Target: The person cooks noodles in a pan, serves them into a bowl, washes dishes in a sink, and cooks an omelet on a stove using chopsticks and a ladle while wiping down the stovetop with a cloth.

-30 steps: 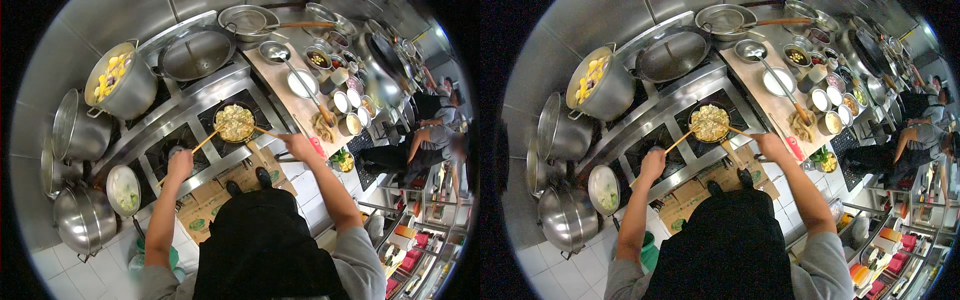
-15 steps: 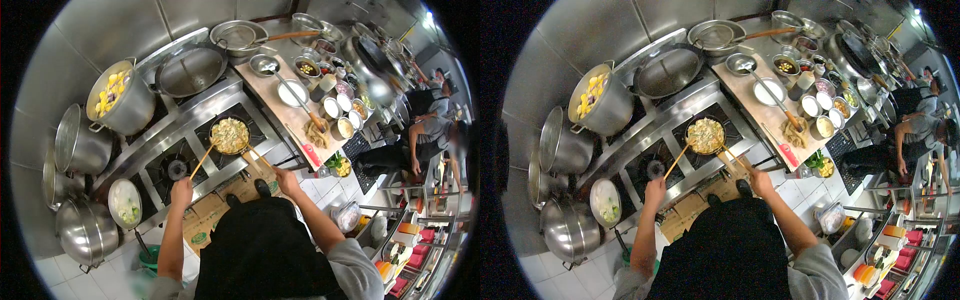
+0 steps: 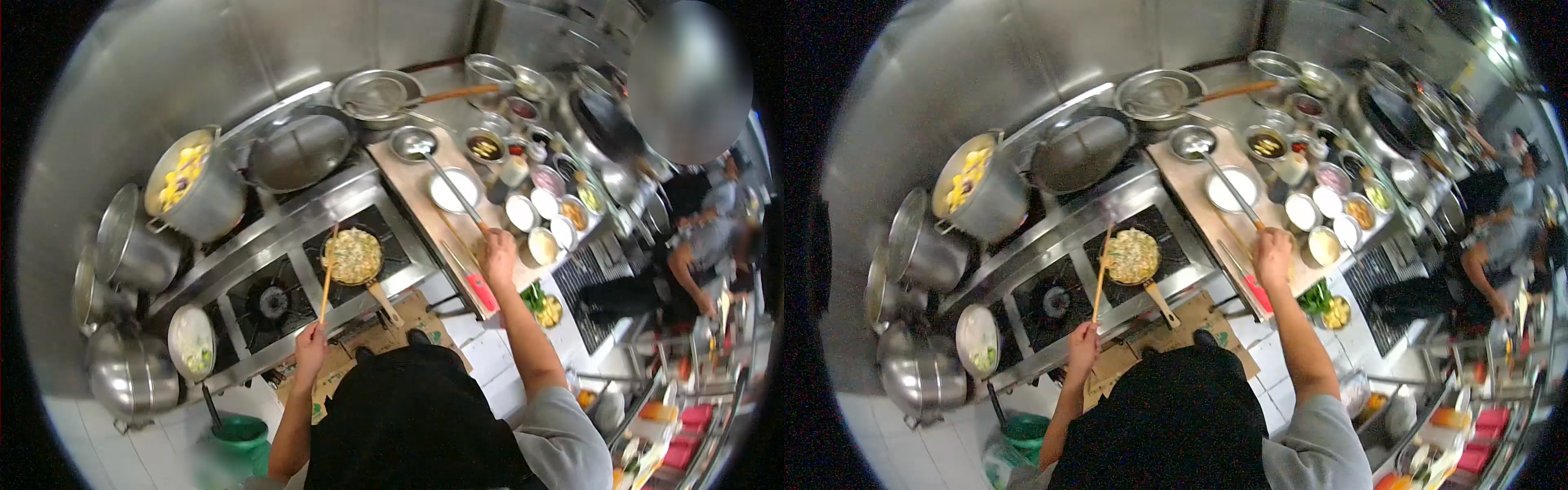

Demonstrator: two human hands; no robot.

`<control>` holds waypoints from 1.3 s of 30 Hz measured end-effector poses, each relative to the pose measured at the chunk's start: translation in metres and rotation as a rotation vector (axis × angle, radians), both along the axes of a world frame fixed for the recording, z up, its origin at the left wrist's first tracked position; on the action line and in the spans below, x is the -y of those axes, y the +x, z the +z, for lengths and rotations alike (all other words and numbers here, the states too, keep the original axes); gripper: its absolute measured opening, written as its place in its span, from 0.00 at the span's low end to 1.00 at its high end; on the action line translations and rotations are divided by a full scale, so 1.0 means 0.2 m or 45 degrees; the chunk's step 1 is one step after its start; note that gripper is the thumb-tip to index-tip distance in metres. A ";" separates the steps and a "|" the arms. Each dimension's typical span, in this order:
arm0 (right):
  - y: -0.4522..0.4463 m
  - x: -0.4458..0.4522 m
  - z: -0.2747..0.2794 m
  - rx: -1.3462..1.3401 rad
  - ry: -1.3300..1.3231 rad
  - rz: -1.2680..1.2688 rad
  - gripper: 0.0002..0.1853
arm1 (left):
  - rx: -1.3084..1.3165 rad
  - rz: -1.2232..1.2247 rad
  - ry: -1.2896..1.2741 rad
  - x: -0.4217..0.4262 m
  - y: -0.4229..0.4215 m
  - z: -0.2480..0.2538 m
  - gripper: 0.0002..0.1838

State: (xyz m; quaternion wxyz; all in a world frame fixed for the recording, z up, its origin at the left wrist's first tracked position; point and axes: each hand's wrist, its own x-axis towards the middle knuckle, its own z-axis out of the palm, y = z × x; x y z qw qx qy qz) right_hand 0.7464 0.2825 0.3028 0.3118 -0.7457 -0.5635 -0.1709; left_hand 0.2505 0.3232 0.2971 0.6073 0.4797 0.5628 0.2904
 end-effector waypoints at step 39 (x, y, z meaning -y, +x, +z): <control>-0.38 -1.06 0.36 -2.032 -0.896 0.749 0.07 | -0.464 0.963 -0.154 1.80 -0.08 -0.66 0.13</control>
